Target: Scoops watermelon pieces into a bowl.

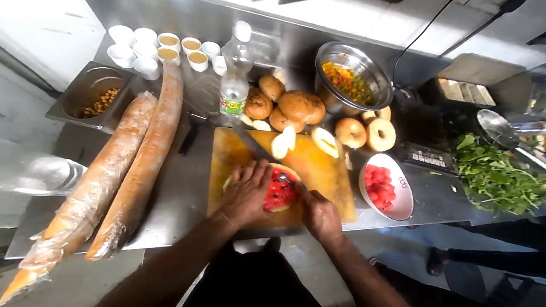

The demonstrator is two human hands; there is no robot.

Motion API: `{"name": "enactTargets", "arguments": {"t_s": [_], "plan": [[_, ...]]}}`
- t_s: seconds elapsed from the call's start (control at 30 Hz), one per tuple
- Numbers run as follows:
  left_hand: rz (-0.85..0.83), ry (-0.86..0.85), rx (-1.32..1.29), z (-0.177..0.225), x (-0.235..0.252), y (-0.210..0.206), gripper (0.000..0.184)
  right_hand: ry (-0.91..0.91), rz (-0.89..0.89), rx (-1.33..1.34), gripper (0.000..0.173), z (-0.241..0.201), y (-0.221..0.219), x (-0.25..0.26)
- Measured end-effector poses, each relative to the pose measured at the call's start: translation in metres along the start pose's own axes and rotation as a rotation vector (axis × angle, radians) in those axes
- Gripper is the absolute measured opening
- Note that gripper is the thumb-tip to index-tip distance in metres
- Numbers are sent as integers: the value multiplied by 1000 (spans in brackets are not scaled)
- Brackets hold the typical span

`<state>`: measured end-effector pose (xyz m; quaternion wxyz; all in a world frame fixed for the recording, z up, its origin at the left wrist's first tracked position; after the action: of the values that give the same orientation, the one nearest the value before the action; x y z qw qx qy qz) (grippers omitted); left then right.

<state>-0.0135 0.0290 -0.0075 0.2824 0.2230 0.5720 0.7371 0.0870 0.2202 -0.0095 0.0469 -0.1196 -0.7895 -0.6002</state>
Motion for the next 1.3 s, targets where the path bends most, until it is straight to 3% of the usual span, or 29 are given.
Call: {"name": "enactTargets", "arguments": {"t_s": [0.13, 0.3, 0.37, 0.47, 0.63, 0.87, 1.07, 1.13, 1.23, 1.3], "plan": [[93, 2, 32, 6, -7, -7, 127, -358, -251, 342, 33, -11, 18, 10], [211, -28, 85, 9, -13, -11, 127, -1018, -455, 1289, 28, -9, 12, 2], [278, -51, 108, 10, -16, -14, 125, -1168, -489, 1624, 26, -10, 5, -9], [321, -50, 122, 13, -21, -16, 122, -1165, -475, 2090, 24, -14, -16, -28], [345, -38, 145, 17, -21, -16, 121, -889, -497, 2546, 25, -21, -45, -41], [295, -31, 146, 19, -19, -13, 122, -788, -524, 2692, 31, -18, -53, -48], [188, -9, 137, 26, -12, -14, 123, -824, -443, 2483, 27, -7, -37, -51], [110, 39, 110, 28, -8, -12, 123, -798, -400, 2394, 37, -1, -19, -53], [-8, 109, 60, 26, -4, -4, 124, -744, -167, 2179, 40, 14, 23, -51], [5, 111, 27, 22, -3, -2, 124, -680, 133, 1800, 34, 32, 63, -47]]}}
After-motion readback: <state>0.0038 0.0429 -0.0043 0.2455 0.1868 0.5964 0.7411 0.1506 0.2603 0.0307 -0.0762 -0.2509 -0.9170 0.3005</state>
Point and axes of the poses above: each hand's wrist, its own x-axis towards the middle knuckle, its own y-axis out of the back of the hand, z = x × y, the point moved 2 cm from there along x, towards the middle knuckle, and after that the axes turned 7 degrees about z, right-handed, at the moved point
